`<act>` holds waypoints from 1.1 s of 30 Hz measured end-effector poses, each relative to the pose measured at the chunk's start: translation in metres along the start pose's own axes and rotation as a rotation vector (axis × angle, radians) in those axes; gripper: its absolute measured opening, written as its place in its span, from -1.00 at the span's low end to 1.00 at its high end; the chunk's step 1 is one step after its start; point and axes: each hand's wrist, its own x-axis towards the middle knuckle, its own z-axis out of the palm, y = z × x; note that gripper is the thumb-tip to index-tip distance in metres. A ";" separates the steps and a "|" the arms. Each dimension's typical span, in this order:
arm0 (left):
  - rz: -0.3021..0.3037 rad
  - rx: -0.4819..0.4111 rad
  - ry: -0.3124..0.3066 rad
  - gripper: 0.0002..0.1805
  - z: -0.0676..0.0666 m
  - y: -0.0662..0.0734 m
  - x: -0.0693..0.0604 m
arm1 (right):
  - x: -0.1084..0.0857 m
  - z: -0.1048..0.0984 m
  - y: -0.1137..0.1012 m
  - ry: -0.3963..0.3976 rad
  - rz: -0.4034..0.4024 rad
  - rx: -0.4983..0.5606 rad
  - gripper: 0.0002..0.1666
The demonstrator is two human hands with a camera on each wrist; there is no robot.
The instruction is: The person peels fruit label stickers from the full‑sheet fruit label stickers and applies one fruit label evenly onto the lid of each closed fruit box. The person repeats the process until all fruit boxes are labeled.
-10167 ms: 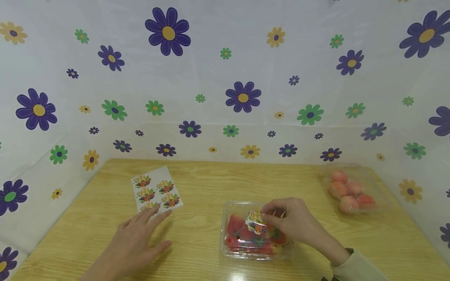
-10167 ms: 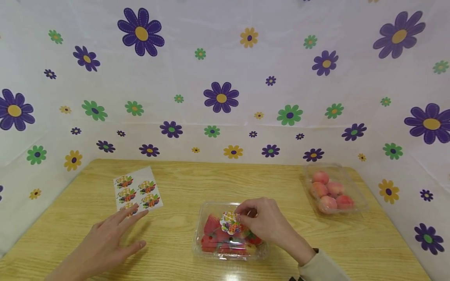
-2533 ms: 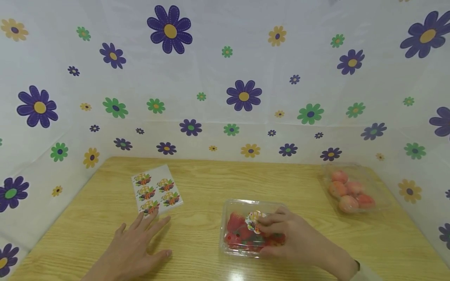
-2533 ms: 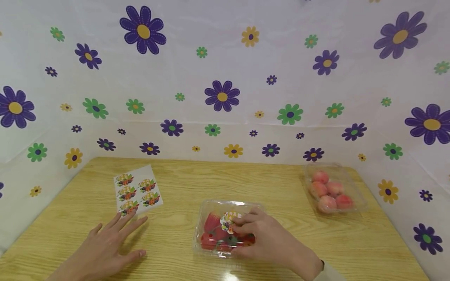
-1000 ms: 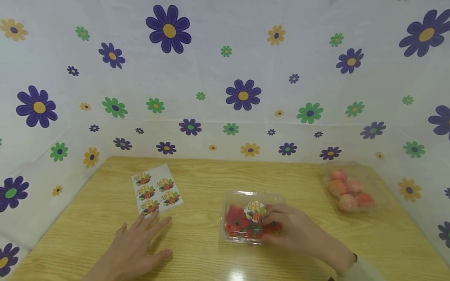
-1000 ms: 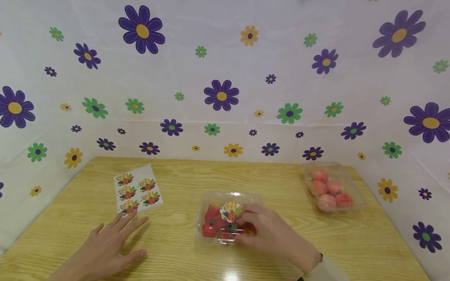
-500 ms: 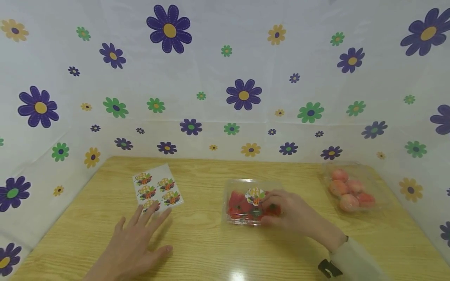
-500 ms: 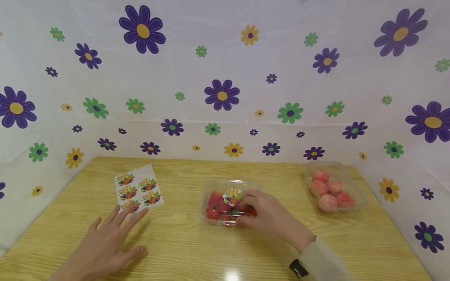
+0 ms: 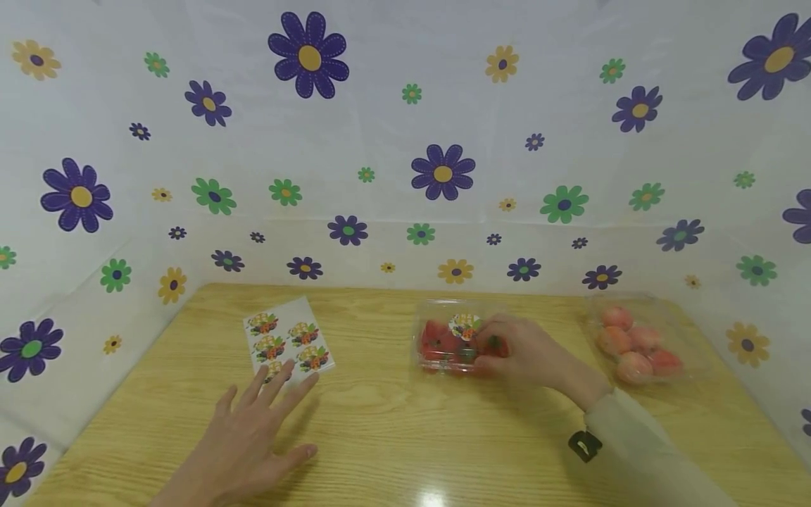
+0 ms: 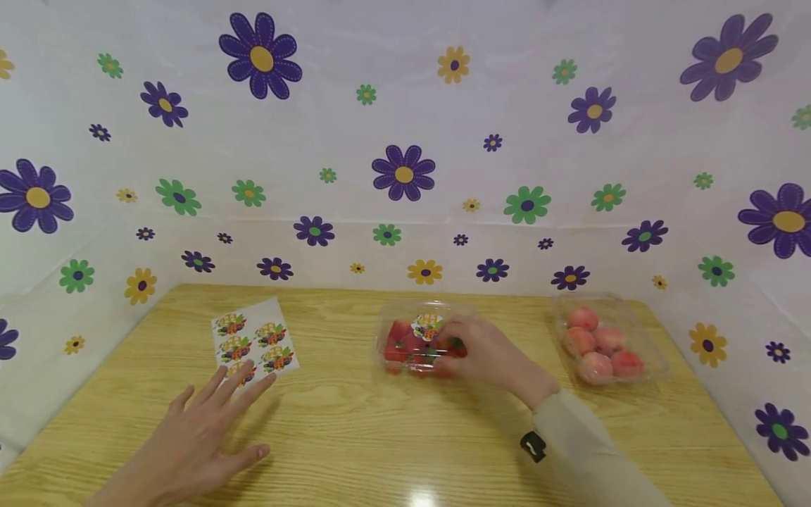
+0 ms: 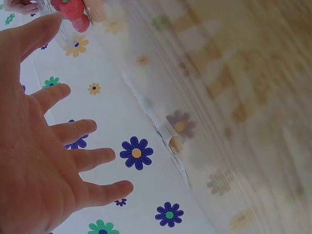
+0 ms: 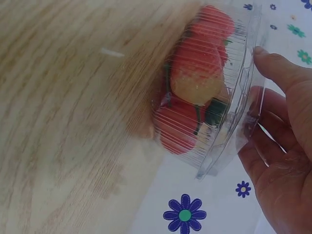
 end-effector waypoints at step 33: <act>0.000 -0.023 -0.002 -0.06 0.004 0.001 0.001 | 0.027 0.003 0.030 0.024 0.051 0.048 -0.70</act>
